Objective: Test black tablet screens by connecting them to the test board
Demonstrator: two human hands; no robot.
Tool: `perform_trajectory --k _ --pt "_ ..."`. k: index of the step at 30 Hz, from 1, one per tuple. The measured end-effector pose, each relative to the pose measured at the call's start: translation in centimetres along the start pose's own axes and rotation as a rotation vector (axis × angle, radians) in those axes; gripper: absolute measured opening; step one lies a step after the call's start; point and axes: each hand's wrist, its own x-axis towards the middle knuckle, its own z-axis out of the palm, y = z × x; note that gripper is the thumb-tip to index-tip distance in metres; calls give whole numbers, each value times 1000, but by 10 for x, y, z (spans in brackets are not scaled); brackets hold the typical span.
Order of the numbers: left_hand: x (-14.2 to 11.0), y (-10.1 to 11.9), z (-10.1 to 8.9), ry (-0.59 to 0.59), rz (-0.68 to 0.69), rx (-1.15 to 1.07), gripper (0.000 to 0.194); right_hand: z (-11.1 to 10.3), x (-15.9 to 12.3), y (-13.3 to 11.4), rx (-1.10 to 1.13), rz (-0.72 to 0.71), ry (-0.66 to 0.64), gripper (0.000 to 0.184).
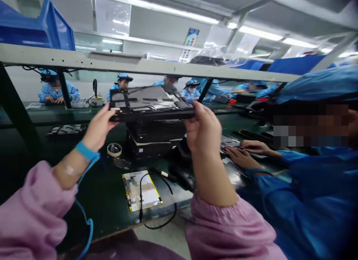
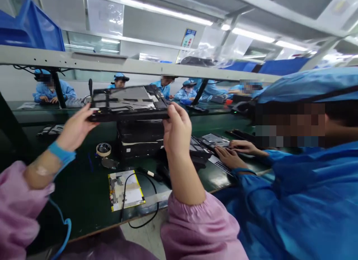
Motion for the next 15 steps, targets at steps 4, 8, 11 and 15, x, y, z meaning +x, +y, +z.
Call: perform_trajectory --k 4,8,11,15 --pt "-92 25 -80 166 -16 38 56 -8 -76 -36 158 236 -330 44" --pt "-191 2 -144 500 -416 227 49 -26 -155 -15 102 684 -772 66" --pt "-236 -32 -168 551 -574 223 40 -33 -201 24 64 886 -996 77" --pt "-253 -62 -181 644 -631 24 36 -30 -227 52 -51 900 -1250 83"
